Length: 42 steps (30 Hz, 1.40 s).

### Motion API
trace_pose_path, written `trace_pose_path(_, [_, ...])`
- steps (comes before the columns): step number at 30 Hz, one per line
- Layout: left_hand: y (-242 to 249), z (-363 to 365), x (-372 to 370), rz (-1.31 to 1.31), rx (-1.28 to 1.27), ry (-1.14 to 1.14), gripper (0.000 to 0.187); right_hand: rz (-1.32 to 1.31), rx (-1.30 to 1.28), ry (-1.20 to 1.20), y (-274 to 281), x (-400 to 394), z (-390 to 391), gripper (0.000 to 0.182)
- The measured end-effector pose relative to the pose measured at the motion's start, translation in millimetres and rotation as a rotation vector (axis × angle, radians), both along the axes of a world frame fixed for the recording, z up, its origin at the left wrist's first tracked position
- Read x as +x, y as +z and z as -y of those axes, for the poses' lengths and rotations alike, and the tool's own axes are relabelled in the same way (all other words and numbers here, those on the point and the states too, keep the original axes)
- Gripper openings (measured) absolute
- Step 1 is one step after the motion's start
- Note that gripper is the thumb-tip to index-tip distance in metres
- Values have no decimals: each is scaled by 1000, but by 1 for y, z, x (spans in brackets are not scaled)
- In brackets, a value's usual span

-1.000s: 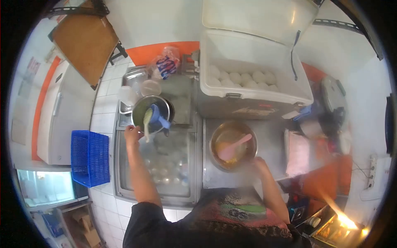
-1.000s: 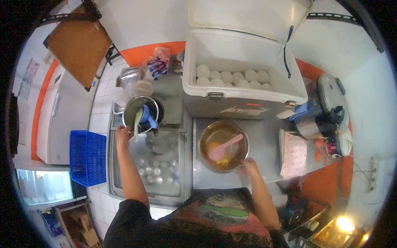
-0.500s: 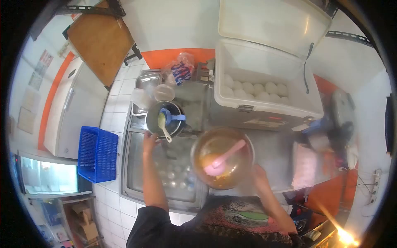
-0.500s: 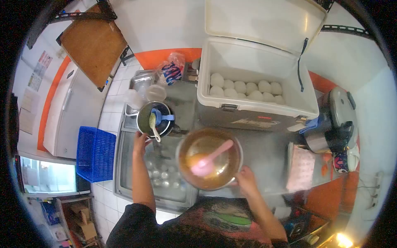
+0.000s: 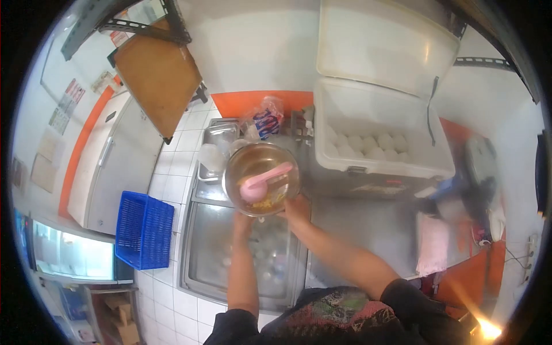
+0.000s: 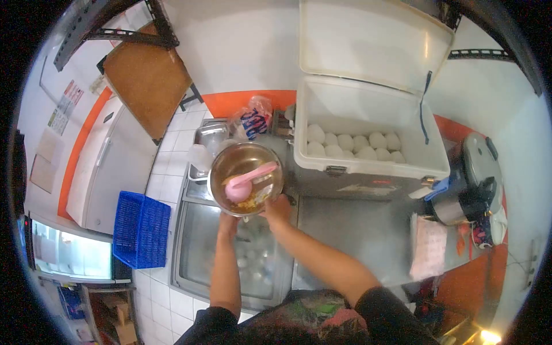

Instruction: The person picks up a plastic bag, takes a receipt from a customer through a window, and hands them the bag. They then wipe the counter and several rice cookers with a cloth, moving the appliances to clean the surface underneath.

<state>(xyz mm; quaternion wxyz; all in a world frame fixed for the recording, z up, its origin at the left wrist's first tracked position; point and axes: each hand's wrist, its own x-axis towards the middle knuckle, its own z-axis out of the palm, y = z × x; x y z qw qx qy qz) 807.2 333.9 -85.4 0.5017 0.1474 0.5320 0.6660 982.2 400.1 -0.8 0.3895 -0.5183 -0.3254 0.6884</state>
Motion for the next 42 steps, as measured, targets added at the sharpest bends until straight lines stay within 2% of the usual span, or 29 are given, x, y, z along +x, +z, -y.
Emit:
trace_pose_path(3, [-14,-10,3,-43,67,-108,48,23,47,-101,-14,-2,-12,29])
trace_pose_path(6, [-15,-26,11,54,48,-20,48,93,43,-30,1,4,-28,37])
trace_pose_path(13, [-42,-54,-7,-108,-97,-96,46,16,-135,15,21,15,-51,41])
trace_pose_path(16, [-1,-59,-9,-224,-100,67,46,-10,-143,60,30,26,-50,40])
trace_pose_path(17, [-19,-62,-20,-226,-21,149,47,-21,-138,77,32,32,-46,40])
trace_pose_path(19, [-40,-71,-58,-211,-121,337,51,-12,-92,171,27,47,-38,40])
trace_pose_path(21, [-52,-88,-100,-156,-139,612,53,-14,-81,247,1,77,-26,41])
trace_pose_path(23, [-54,-108,-133,-153,-245,607,56,-107,-200,164,-26,110,-4,38])
trace_pose_path(24, [-53,-117,-149,-151,-297,604,57,-63,-186,187,-27,133,12,38])
trace_pose_path(25, [-94,-129,-178,-306,-235,596,59,-19,-170,209,-29,157,28,39])
trace_pose_path(27, [-160,-151,-228,-616,-107,595,62,-149,-175,150,-54,207,60,40])
trace_pose_path(29, [-152,-156,-230,-818,-172,578,62,59,-207,161,-73,258,86,39])
trace_pose_path(30, [-150,-156,-230,-921,-206,567,62,68,-263,35,-55,271,97,35])
trace_pose_path(31, [-156,-155,-237,-908,-216,567,62,77,-322,-93,-27,279,110,31])
trace_pose_path(34, [-156,-152,-250,-800,-206,514,64,92,-341,-253,-14,312,132,18])
trace_pose_path(36, [-123,-151,-231,-553,-111,458,69,53,-329,-311,-41,337,147,22])
trace_pose_path(38, [-127,-151,-238,-615,-187,464,72,20,-308,-294,-66,357,150,25])
trace_pose_path(40, [-90,-139,-216,-516,-163,361,80,-9,-291,-210,-80,368,152,26])
trace_pose_path(42, [-54,-119,-194,-466,-215,324,75,28,-304,-331,-78,362,151,27])
